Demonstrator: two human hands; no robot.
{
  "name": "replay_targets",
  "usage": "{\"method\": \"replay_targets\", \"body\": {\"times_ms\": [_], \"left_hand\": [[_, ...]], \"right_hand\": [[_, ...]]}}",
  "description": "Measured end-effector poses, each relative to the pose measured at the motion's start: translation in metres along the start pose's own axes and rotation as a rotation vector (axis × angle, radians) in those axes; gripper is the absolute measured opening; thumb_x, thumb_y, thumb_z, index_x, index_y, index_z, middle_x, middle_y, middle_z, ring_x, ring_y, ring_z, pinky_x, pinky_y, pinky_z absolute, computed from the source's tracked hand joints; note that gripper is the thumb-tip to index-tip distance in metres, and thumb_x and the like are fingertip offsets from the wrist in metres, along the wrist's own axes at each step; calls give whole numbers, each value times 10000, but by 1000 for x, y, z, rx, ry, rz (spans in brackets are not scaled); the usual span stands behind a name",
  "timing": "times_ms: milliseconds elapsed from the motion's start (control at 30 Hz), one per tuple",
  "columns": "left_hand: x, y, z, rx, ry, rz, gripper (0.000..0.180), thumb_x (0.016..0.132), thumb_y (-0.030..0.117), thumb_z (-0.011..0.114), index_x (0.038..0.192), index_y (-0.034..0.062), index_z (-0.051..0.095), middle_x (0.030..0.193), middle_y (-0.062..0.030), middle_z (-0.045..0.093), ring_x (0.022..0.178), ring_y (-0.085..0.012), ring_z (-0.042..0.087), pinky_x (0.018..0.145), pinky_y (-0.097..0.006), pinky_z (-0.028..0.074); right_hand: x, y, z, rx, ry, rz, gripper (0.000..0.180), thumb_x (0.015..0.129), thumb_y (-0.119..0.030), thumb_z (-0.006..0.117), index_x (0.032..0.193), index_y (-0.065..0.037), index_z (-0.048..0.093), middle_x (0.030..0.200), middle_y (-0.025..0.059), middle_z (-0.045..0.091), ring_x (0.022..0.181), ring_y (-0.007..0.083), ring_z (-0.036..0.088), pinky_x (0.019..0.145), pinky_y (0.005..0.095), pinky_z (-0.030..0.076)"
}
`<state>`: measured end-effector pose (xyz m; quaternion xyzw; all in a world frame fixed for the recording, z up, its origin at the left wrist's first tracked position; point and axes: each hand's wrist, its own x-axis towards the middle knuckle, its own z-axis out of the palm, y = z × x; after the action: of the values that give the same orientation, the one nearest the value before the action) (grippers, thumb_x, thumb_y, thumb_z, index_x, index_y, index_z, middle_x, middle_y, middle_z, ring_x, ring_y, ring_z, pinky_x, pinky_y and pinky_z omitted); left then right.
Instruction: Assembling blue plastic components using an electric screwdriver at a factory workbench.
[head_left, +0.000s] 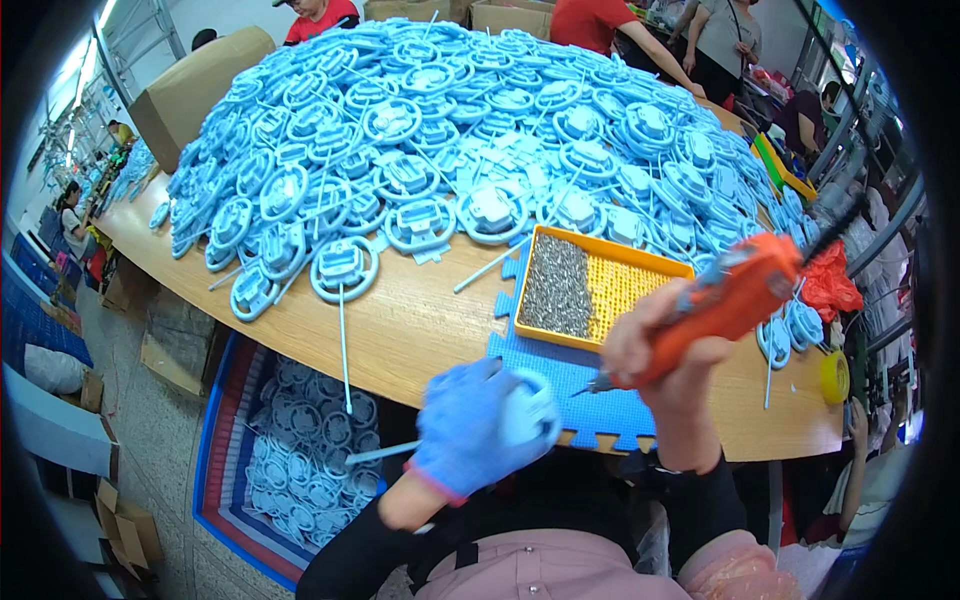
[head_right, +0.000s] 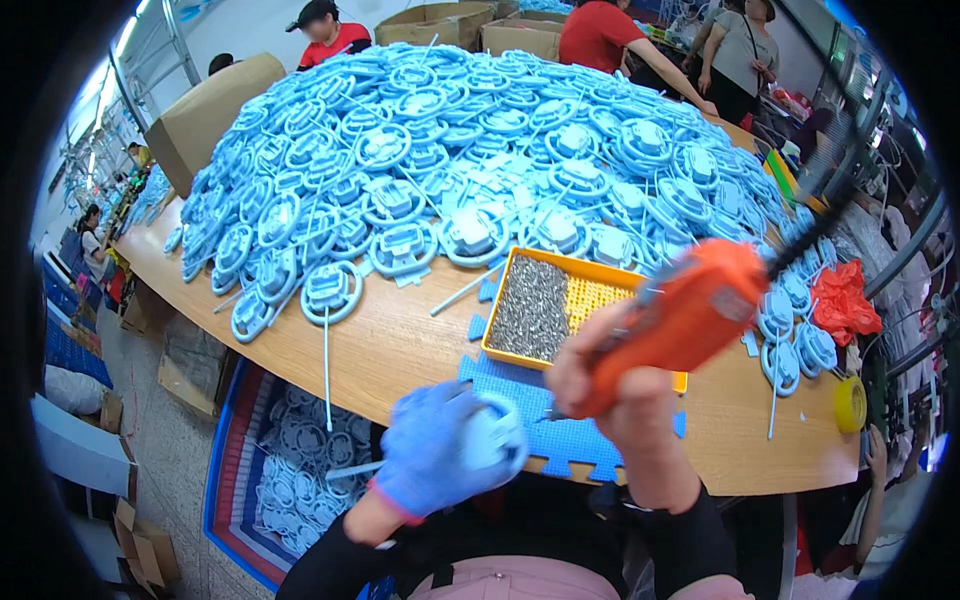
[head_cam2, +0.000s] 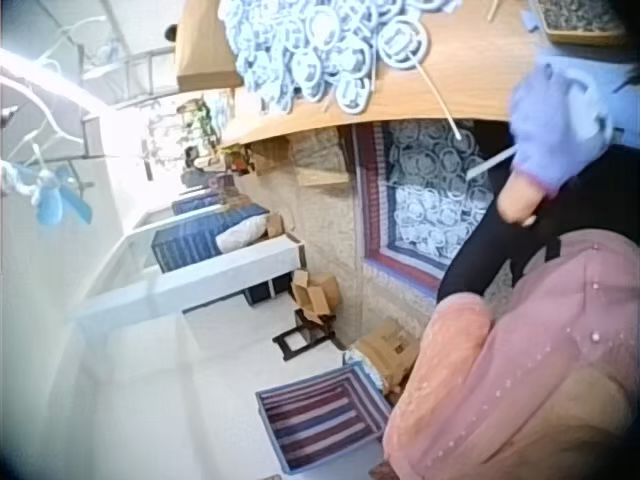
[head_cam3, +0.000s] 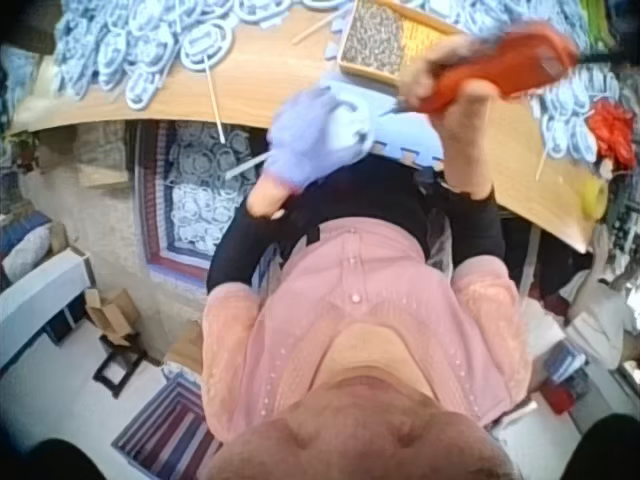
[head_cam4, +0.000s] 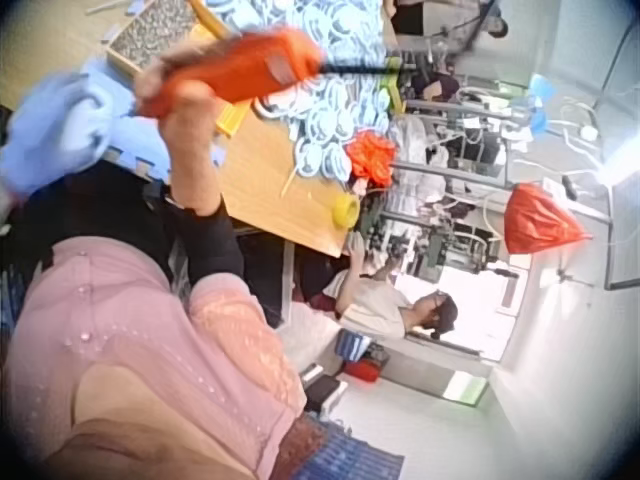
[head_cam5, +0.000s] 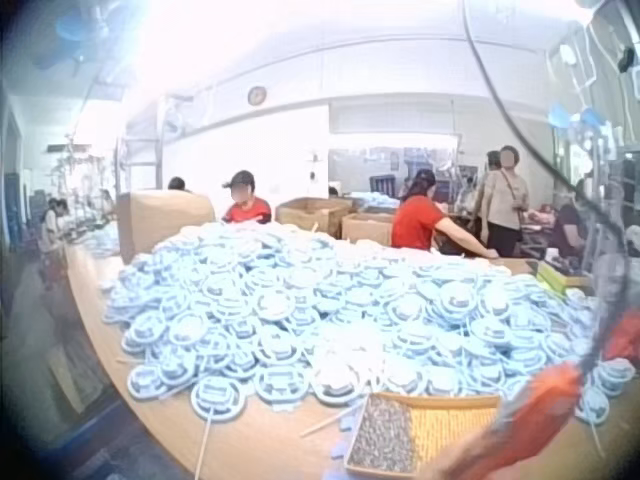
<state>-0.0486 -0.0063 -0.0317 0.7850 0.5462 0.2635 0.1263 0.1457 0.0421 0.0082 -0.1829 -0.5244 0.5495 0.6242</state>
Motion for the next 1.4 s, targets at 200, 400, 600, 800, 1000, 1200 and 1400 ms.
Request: {"method": "replay_targets", "body": {"times_ms": [200, 400, 600, 800, 1000, 1200, 1400], "left_hand": [[-49, -64, -78, 373, -29, -76, 836, 538, 442, 819, 1198, 30, 513, 1102, -158, 550, 1037, -349, 515, 905, -456, 369], [105, -104, -30, 395, 7, 214, 700, 678, 349, 767, 1263, 78, 495, 1236, -178, 514, 1086, -367, 508, 935, -437, 399], [219, -118, 18, 369, -57, 182, 685, 721, 322, 743, 1307, 80, 481, 1246, -187, 512, 1116, -354, 516, 944, -394, 428], [233, -113, 23, 271, -204, 81, 655, 725, 289, 714, 1314, 103, 495, 1121, -214, 539, 998, -341, 582, 862, -381, 484], [209, -93, -6, 259, -99, 130, 689, 730, 204, 681, 1366, 121, 432, 1124, -214, 539, 1045, -338, 553, 902, -379, 461], [125, -87, -44, 107, 88, 189, 756, 736, 121, 679, 1405, 26, 342, 1310, -191, 483, 1136, -275, 520, 978, -373, 404], [17, -69, -39, -27, 41, 238, 802, 677, 99, 730, 1382, -1, 359, 1196, -207, 548, 1046, -342, 569, 940, -412, 441]], "right_hand": [[16, -40, -51, -157, 116, -170, 625, 754, -639, 626, 973, -70, 489, 598, 18, 493, 493, 130, 488, 456, 259, 391], [43, -15, -82, -152, 156, -229, 473, 825, -434, 690, 1006, -40, 501, 667, 42, 540, 559, 132, 538, 508, 250, 443], [67, -4, -114, -309, 301, -222, 520, 826, -520, 645, 1003, -54, 500, 639, 43, 534, 551, 152, 513, 527, 273, 417], [66, -1, -135, -362, 331, -208, 492, 839, -503, 640, 978, -48, 514, 640, 50, 545, 545, 150, 519, 524, 272, 424], [67, 2, -142, -349, 362, -192, 475, 845, -496, 636, 962, -50, 523, 635, 50, 549, 541, 149, 525, 519, 279, 429], [66, 2, -151, -368, 373, -177, 484, 829, -511, 650, 942, -59, 519, 630, 47, 548, 529, 148, 521, 506, 275, 432], [68, 2, -145, -354, 392, -186, 497, 810, -527, 663, 925, -65, 521, 630, 43, 550, 524, 150, 522, 500, 268, 432]]}}
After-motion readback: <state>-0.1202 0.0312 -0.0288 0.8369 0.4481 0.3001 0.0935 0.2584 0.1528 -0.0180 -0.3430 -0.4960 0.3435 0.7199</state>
